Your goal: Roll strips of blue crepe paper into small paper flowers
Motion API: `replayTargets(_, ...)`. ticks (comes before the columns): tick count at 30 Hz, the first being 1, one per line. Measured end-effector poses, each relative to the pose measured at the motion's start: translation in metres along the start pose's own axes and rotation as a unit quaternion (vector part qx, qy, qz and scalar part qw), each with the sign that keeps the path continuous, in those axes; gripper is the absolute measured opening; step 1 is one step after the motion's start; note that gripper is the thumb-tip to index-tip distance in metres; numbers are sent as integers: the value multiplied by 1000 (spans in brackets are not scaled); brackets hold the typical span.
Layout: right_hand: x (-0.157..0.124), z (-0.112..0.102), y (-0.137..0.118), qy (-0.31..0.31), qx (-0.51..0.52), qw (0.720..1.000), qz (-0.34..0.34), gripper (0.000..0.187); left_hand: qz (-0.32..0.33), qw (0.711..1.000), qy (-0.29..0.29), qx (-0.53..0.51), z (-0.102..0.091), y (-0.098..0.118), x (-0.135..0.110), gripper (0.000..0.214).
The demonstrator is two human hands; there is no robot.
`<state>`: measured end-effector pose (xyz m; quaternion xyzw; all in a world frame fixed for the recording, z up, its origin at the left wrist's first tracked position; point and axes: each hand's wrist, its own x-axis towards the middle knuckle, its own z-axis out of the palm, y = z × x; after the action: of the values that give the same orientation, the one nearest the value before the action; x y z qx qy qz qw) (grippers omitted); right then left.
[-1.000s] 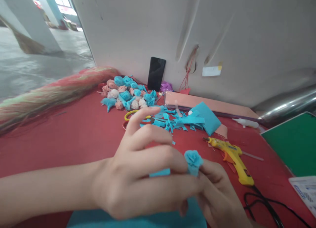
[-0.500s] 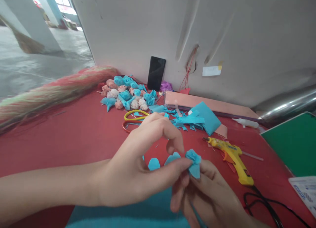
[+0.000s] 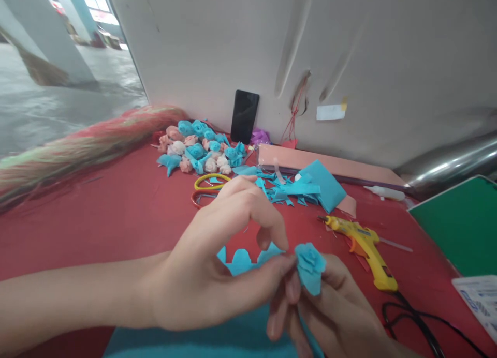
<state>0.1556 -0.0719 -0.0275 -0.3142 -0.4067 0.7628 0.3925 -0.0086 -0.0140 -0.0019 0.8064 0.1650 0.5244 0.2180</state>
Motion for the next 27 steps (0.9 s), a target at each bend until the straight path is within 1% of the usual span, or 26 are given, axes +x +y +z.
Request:
replayTargets(2, 0, 0, 0, -2, -3, 1000, -2, 41, 0, 1000, 2, -5, 0, 0, -1, 16)
replayTargets(5, -1, -1, 0, 3, -3, 1000, -5, 42, -9, 1000, -19, -3, -1, 0, -2, 16)
replayTargets(7, -3, -2, 0, -14, -1, 1000, -13, 42, -11, 1000, -29, 0, -1, 0, -2, 17)
replayTargets(10, -2, -4, -1, -33, -5, 999, -30, 39, -11, 1000, -14, -6, -1, 0, 0, 14)
replayTargets(14, 1, -5, -2, -24, -15, 998, -61, 34, -16, 999, -18, -25, -1, 2, 0, 12)
replayTargets(16, 1, -4, -2, -9, -23, 997, -70, 34, -47, 997, -28, -48, -1, 4, -2, 15)
replayTargets(17, 1, -3, -2, 8, -28, 997, -73, 34, -71, 994, -41, -72, -1, 5, -4, 18)
replayTargets(19, 0, -2, 0, 32, -36, 996, -76, 35, -128, 977, -80, -151, 0, 6, -7, 24)
replayTargets(21, 0, -1, 3, 32, -45, 996, -74, 35, -186, 944, -120, -246, 2, 6, -9, 28)
replayTargets(22, -1, -2, 4, 25, -49, 996, -73, 35, -213, 924, -132, -290, 3, 5, -10, 26)
replayTargets(24, 0, -3, 6, 8, -57, 996, -73, 36, -263, 885, -143, -356, 4, 5, -11, 18)
replayTargets(25, 0, -4, 7, 4, -61, 995, -74, 37, -281, 872, -143, -375, 5, 5, -11, 14)
replayTargets(27, 1, -5, 7, 7, -66, 994, -81, 39, -306, 855, -141, -394, 5, 5, -12, 12)
